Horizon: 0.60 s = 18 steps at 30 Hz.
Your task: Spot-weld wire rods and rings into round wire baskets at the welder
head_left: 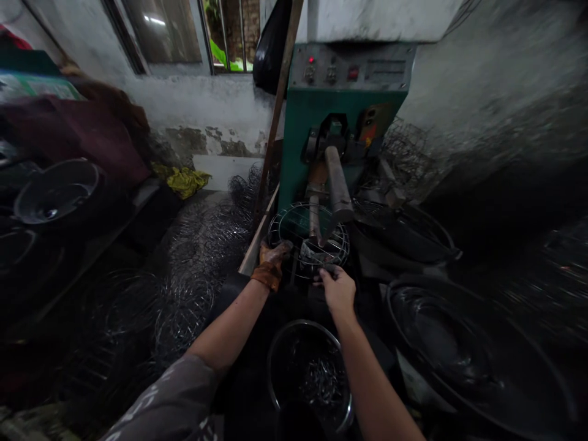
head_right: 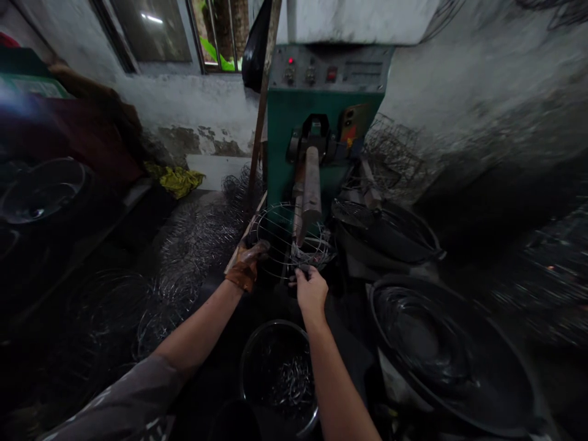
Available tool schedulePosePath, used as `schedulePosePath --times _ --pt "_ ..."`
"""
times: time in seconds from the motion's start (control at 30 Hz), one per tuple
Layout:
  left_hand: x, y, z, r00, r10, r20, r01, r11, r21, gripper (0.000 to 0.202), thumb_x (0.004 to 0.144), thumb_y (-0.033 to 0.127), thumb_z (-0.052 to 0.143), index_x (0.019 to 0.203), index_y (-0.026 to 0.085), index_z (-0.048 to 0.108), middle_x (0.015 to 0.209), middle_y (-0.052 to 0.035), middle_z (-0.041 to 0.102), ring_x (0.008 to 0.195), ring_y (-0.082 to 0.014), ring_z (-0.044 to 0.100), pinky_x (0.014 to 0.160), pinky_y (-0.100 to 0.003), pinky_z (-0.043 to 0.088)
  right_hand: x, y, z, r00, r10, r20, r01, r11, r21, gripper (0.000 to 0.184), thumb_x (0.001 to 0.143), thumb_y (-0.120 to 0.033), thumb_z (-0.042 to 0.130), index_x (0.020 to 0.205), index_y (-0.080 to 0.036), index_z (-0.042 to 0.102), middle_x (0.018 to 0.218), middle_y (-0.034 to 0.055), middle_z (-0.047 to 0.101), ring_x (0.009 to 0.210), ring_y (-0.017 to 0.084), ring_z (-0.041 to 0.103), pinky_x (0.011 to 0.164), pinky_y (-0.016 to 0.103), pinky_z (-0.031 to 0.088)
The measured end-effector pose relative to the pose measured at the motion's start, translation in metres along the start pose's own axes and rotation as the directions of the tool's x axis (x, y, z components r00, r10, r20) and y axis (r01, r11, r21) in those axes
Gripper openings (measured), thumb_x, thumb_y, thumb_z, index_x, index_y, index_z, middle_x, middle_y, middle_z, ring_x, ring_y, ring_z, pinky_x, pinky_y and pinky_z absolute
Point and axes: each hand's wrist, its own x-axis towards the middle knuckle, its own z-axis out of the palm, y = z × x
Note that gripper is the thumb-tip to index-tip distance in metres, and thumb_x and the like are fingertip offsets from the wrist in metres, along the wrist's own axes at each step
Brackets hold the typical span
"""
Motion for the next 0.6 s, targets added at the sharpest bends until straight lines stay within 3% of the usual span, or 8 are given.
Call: schedulePosePath --times 0.37,0.5,0.6 --pt "0.010 0.001 0.001 0.999 -0.027 -0.018 0.027 0.999 0.023 0.077 0.046 0.029 0.087 0.117 0.022 0.059 0.099 -0.0026 0.067 0.076 -0.0164 0.065 0.063 -0.028 0.051 0.007 -0.007 0.000 0.998 -0.063 0.004 0.063 0.985 -0.164 0.033 0.075 -0.050 0.065 0.086 -0.020 0.070 0.070 0.0062 0.073 0.056 0.023 0.067 0.054 0.034 0.058" --pt "0.014 0.006 0.005 0.998 -0.057 -0.028 0.058 0.998 0.023 0.078 0.046 0.024 0.089 0.118 0.024 0.060 0.106 -0.0033 0.068 0.076 -0.0151 0.065 0.063 -0.027 0.049 0.018 -0.007 0.001 0.996 -0.079 0.046 0.087 0.976 -0.202 0.028 0.076 -0.048 0.063 0.084 -0.022 0.067 0.065 0.0043 0.069 0.056 0.023 0.067 0.055 0.034 0.058" --pt "0.016 0.008 0.007 0.995 -0.084 -0.062 0.084 0.996 0.006 0.075 0.048 0.018 0.088 0.117 0.023 0.060 0.100 -0.0029 0.067 0.074 -0.0141 0.064 0.062 -0.026 0.048 0.025 -0.006 0.002 0.995 -0.085 0.053 0.096 0.965 -0.245 0.025 0.076 -0.046 0.064 0.082 -0.022 0.066 0.063 0.0033 0.068 0.055 0.023 0.066 0.054 0.034 0.057"
